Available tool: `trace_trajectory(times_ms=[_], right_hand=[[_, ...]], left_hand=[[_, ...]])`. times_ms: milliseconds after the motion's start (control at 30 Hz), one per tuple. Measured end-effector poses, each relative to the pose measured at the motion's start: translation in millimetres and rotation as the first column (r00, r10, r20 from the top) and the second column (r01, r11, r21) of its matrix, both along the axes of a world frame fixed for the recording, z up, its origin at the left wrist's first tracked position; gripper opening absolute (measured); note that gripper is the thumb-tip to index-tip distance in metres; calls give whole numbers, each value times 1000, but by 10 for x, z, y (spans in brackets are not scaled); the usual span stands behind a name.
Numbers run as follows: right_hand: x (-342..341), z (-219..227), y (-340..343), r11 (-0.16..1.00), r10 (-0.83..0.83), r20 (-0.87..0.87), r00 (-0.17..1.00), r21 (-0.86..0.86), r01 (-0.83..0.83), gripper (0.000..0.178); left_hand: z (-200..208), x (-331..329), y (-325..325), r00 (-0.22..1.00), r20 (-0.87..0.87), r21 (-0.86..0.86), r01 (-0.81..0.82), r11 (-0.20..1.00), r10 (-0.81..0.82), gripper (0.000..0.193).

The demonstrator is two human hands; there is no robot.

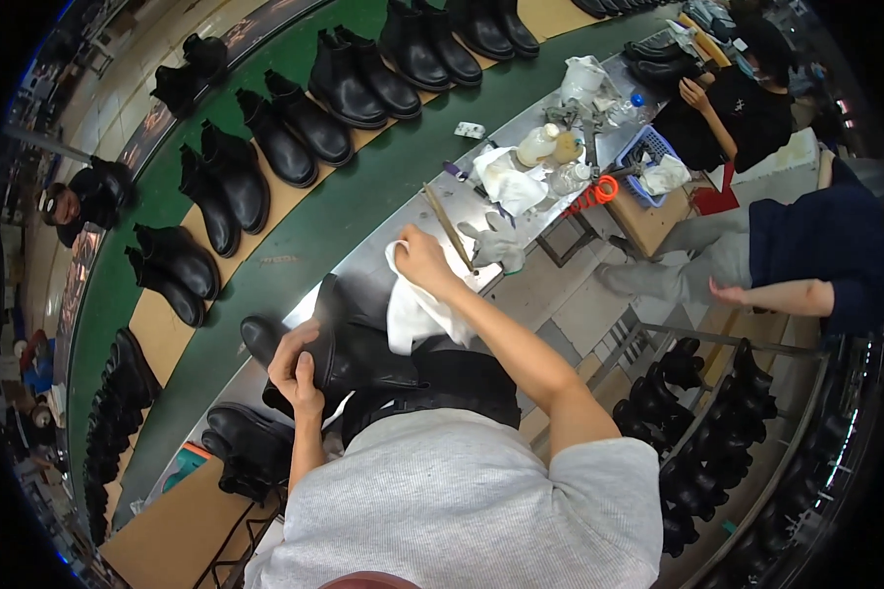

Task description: Inspecting, cleaning, and preparing leather boots on a factory assembly line.

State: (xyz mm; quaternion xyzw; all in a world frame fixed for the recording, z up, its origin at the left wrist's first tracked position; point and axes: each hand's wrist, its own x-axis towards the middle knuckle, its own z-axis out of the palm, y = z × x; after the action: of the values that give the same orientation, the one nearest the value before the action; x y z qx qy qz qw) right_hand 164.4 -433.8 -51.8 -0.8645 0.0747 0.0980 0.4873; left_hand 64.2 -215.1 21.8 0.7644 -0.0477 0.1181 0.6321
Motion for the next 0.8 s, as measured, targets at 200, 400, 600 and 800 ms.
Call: trace_trajectory(times_ms=[200,400,600,800], right_hand=[[306,-269,-518,794,-173,484,858,-446,412,52],[727,-466,-1275,670,-184,414,892,-611,422,42],[622,390,-1066,987,-143,504,852,5,163,14],[276,429,-1476,852,353,332,875,-500,-154,8]], left_hand=[[-6,49,20,999,4,23,-47,999,47,30],[44,152,-72,999,2,24,-38,999,38,30],[43,181,-60,993,-28,9,-115,993,116,34],[2,237,-3,989,-27,-46,-144,989,143,33]])
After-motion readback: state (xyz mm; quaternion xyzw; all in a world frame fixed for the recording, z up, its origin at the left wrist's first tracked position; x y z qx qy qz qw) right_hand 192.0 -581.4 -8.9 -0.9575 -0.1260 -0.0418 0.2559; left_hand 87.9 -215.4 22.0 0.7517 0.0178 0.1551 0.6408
